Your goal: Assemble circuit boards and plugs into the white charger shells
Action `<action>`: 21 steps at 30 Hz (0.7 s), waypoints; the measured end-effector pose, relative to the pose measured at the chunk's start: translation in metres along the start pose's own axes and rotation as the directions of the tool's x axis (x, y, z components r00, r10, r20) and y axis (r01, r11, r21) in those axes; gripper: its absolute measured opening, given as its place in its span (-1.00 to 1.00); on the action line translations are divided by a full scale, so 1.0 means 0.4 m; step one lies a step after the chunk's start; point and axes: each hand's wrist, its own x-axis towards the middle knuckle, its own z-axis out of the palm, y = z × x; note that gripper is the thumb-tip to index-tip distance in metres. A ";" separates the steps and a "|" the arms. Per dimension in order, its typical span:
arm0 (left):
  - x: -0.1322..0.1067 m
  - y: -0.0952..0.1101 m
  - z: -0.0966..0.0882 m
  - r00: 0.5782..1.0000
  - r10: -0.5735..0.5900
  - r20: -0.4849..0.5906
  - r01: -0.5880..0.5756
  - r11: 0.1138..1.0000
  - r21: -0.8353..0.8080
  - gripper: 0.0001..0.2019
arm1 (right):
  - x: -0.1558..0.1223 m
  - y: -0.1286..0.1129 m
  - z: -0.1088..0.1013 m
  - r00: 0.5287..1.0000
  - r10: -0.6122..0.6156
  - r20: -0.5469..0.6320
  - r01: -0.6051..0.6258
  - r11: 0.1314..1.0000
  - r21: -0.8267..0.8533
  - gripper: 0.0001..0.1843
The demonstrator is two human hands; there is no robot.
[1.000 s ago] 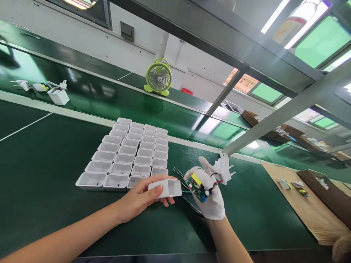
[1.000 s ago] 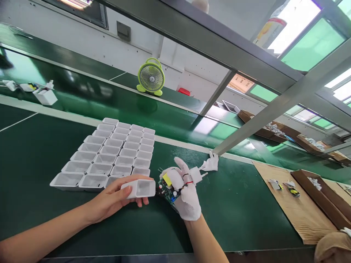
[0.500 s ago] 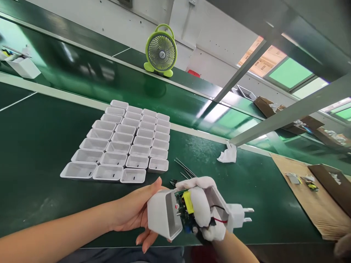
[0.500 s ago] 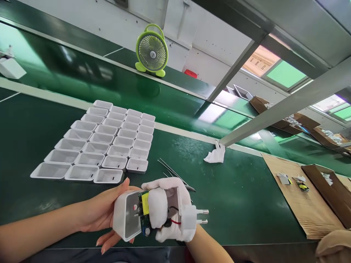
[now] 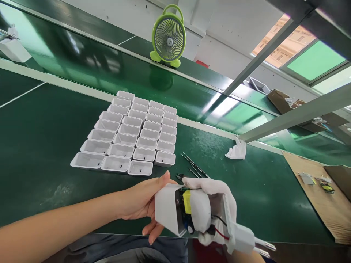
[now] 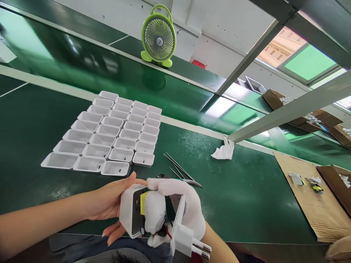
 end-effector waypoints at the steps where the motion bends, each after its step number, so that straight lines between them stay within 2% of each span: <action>1: 0.000 -0.001 -0.003 1.000 0.009 -0.011 -0.009 1.000 -0.001 -0.28 | 0.000 0.002 -0.002 1.000 -0.026 0.011 0.027 1.000 -0.005 -0.25; 3: -0.001 -0.002 -0.006 1.000 0.011 0.001 -0.011 1.000 0.004 -0.27 | 0.002 0.005 -0.005 0.998 -0.062 0.026 0.062 0.998 -0.009 -0.25; 7: -0.001 0.000 -0.001 0.998 -0.001 0.060 0.000 1.000 0.025 -0.23 | 0.007 0.002 -0.002 0.999 -0.048 0.018 0.049 0.998 -0.041 -0.24; 14: -0.003 0.009 0.008 0.998 0.008 0.056 -0.010 0.999 0.031 -0.26 | 0.012 -0.011 0.000 0.998 -0.059 -0.005 0.058 0.994 -0.096 -0.27; 18: -0.004 0.011 0.008 0.998 0.010 0.059 -0.012 0.999 0.035 -0.28 | 0.013 -0.017 -0.007 0.998 -0.048 0.042 0.054 0.986 -0.158 -0.23; 21: -0.002 0.011 0.008 0.998 0.008 0.056 -0.010 0.999 0.044 -0.30 | 0.012 -0.018 -0.006 0.999 -0.049 0.021 0.052 0.982 -0.183 -0.26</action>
